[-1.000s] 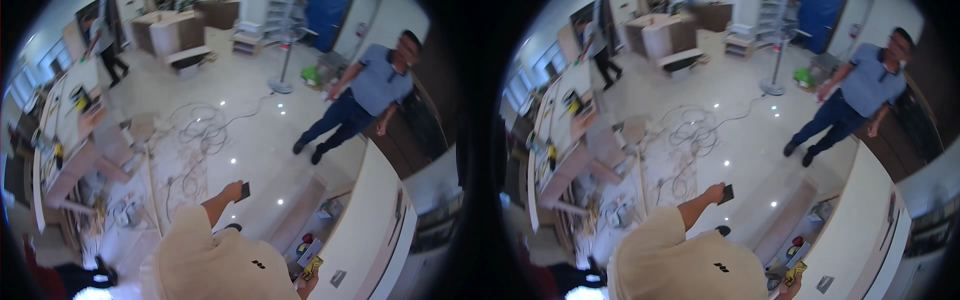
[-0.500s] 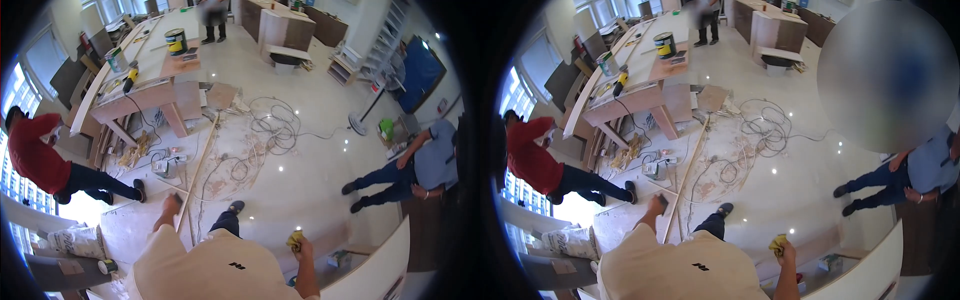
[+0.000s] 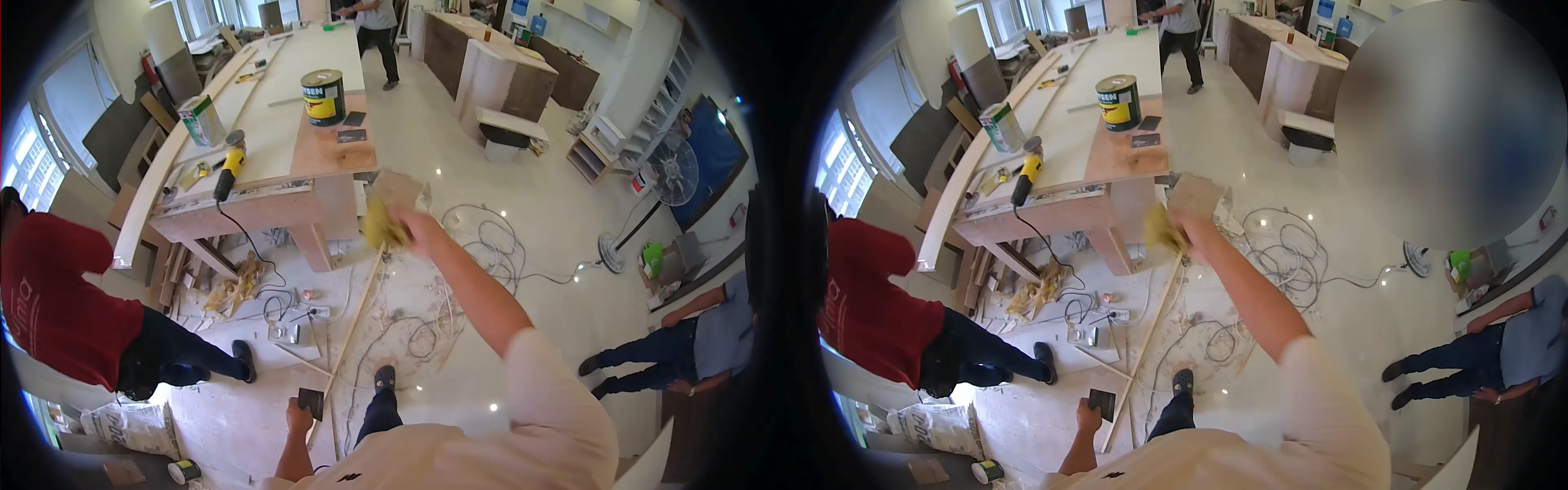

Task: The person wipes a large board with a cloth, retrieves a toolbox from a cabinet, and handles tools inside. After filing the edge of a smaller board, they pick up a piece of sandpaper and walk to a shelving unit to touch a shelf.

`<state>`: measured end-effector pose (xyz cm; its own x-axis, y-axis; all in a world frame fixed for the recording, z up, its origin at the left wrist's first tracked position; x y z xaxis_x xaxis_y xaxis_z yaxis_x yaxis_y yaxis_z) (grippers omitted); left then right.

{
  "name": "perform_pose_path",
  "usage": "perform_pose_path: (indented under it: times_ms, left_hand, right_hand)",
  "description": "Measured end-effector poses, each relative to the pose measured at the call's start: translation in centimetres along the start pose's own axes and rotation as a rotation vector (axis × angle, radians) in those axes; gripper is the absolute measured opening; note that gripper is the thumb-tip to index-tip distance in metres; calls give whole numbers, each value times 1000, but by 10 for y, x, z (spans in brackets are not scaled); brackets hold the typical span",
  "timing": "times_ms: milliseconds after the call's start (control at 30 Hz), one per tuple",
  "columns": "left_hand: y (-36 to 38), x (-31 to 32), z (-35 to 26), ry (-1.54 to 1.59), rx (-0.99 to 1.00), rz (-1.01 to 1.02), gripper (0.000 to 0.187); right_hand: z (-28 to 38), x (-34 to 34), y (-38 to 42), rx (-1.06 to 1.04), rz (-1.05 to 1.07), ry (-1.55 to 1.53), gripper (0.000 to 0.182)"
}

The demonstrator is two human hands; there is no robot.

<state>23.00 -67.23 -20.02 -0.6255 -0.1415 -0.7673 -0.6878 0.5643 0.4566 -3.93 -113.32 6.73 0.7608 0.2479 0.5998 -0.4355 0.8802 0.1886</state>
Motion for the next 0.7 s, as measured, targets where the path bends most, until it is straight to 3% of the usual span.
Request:
perform_pose_path:
  times_ms: [67,167,233,267,300,333,367,400,433,467,500,600,667,700]
  left_hand:
    - [-5,2,-3,57,-14,-10,29]
    - [-26,-4,-7,101,-75,-8,28]
    - [-50,25,14,153,-154,89,27]
    - [-42,14,-15,81,-53,42,26]
    - [-47,21,-8,33,-8,12,27]
    - [-98,46,-50,-89,220,94,28]
    - [-111,58,-60,292,9,268,29]
    - [-114,61,-89,333,-48,343,32]
    - [-130,74,-122,312,-11,400,33]
    - [-147,88,-146,305,12,442,35]
    - [-150,106,-188,227,107,535,39]
    - [-129,164,-303,65,316,760,55]
    - [-88,205,-368,-10,427,878,67]
    - [-59,229,-399,-47,486,941,73]
  right_hand:
    - [23,10,-62,-207,-255,82,28]
    - [-57,-16,-68,-145,111,229,30]
    - [-143,-88,-4,-56,96,434,24]
    - [-163,-129,44,-43,132,1036,21]
    - [-208,-195,95,123,148,941,21]
    - [-223,-288,216,69,260,1585,22]
    - [-200,-337,299,391,-341,1193,22]
    - [-198,-387,372,293,-416,1677,26]
    - [-188,-427,459,526,-715,1646,31]
    - [-155,-431,546,629,-1260,1377,39]
    - [-125,-403,620,583,-1787,1010,45]
    - [-112,-406,746,495,-2047,858,31]
    - [-127,-434,780,509,-1967,1108,24]
    - [-133,-436,781,256,-1920,1214,27]
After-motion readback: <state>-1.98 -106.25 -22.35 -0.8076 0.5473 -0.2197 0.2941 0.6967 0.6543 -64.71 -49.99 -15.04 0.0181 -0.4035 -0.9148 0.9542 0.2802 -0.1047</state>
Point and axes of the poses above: each hand's wrist, its own y-axis away from the middle knuckle, its own x-axis out of the palm, z = x × y, the point moved 7 cm from there along -y, towards the middle knuckle, and after that the axes turned 10 degrees about -x, right-handed, at the moved point
